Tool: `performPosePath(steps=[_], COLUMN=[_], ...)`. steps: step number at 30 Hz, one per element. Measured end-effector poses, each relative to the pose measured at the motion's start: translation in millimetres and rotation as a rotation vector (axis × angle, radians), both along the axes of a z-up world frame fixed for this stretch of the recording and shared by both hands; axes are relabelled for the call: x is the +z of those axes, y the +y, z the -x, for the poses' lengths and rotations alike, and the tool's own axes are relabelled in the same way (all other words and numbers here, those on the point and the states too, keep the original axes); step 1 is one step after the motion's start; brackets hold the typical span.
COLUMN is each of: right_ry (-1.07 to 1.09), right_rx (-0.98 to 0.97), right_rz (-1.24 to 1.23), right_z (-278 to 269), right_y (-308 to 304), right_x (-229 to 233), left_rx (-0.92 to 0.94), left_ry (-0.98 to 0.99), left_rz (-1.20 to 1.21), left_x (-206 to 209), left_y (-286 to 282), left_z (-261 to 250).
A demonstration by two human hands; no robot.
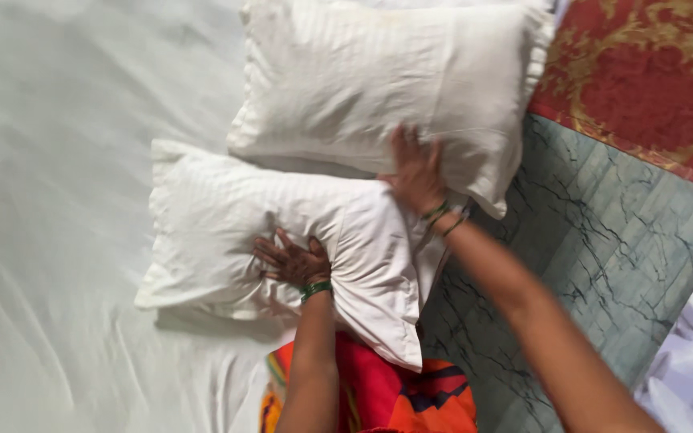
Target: The person puts white pillowcases onto two striped pillows and then adjusts the bedsheets on the bed.
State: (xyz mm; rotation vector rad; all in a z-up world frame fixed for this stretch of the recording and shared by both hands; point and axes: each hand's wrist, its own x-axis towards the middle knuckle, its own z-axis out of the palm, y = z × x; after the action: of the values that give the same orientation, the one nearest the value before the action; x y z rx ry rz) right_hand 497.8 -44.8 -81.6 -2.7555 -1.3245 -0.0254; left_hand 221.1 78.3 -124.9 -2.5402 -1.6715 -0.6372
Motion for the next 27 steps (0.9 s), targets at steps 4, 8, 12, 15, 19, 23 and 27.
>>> performPosePath(steps=[4, 8, 12, 15, 19, 23, 27], right_ry=[-0.030, 0.002, -0.123, -0.083, -0.053, -0.028, -0.058], right_rx=[-0.059, -0.102, -0.042, -0.051, -0.066, -0.066, -0.043], right_rz=[0.130, 0.239, 0.263, 0.275, 0.342, 0.371, 0.390], right_z=[-62.0, -50.2, -46.0, -47.9, -44.4, -44.7, -46.2], right_y=[15.9, 21.6, 16.7, 21.1, 24.3, 32.1, 34.7], right_x=[1.1, -14.9, -26.4, -30.6, -27.3, -20.6, -19.5], left_rx=[0.003, -0.008, -0.015, -0.015, -0.018, -0.015, -0.011], left_ry=[0.001, -0.017, -0.013, 0.013, 0.024, 0.026, 0.047], left_rz=[0.028, 0.039, 0.022, 0.014, 0.039, 0.028, 0.050], left_x=[-3.3, -2.0, 2.8, 4.9, 8.2, 11.6, 11.1], left_y=[1.9, -0.9, -1.1, 0.6, -4.8, -3.6, -4.8], left_z=[-1.4, 0.3, 0.6, -2.0, 1.7, -1.0, -0.9])
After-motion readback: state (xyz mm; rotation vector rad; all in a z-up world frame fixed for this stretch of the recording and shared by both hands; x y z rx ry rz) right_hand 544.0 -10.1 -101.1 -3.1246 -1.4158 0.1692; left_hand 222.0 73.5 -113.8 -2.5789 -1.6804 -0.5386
